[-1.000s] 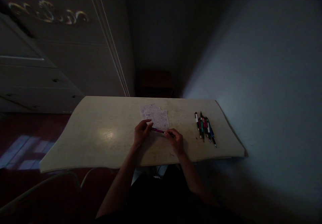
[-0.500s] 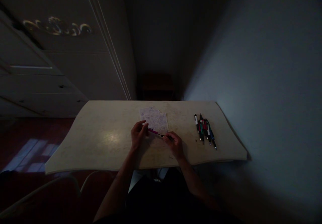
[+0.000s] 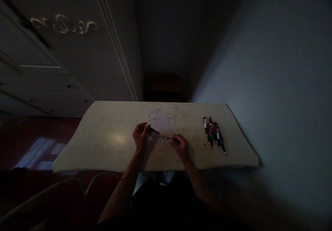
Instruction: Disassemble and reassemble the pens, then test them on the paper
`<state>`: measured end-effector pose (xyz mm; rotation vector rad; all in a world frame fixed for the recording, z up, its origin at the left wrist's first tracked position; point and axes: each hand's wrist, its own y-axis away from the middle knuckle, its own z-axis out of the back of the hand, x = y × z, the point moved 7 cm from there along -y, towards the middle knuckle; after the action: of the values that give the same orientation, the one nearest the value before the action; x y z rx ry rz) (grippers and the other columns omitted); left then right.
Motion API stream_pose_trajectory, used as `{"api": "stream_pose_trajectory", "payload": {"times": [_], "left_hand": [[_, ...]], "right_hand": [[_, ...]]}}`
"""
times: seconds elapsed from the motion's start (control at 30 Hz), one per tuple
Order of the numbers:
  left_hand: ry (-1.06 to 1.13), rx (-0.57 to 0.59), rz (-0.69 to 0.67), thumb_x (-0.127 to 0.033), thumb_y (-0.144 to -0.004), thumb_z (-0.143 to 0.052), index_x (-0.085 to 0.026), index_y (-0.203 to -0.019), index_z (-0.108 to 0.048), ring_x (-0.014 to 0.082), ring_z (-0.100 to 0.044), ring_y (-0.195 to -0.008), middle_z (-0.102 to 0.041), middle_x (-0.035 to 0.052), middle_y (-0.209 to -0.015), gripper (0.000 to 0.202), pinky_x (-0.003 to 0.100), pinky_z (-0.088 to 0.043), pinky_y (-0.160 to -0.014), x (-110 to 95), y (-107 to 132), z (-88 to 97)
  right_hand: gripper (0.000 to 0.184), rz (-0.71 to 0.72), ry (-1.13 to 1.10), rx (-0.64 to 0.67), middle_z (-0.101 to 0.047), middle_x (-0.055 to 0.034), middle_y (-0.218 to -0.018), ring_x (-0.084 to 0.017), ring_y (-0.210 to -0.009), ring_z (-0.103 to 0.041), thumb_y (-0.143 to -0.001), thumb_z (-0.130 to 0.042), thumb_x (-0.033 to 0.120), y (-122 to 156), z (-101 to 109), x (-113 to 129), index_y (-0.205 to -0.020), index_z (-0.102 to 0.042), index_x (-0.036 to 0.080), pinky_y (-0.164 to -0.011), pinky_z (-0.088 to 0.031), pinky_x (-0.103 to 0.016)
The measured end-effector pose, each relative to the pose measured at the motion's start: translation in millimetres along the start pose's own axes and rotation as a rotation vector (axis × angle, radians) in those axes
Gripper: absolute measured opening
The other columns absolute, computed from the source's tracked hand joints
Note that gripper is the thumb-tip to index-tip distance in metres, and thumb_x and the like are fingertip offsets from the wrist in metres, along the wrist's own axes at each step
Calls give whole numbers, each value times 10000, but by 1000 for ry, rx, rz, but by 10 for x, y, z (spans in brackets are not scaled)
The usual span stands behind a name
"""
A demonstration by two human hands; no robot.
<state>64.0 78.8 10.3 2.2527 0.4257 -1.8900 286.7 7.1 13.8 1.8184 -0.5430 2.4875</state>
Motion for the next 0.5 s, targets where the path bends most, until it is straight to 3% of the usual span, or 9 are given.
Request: {"api": "stream_pose_trajectory", "payload": {"times": [0.23,0.5], "left_hand": [[-116,-125,-98,-389,-734,-737,-146,-828,-610,143,-628,-527,-645,-3,-603,289,245,-484,-506,-121,87,206],[-513,-78,-285,-400,-798,-679,-178,-876,-664,157,-667,-687,-707,36,-805,236,280,-537,-647,-212,330,541]], "right_hand": [[136,14,21,-18,-627,-15,-746,-160,-696,-596,-791,-658,327,11,13,7,-765,-628,197,-663,-492,-266],[108,55,90,35,-616,-21,-750,-159,-697,-593,-805,-637,297,21,-46,5,-759,-622,200,-653,-491,-264]]}}
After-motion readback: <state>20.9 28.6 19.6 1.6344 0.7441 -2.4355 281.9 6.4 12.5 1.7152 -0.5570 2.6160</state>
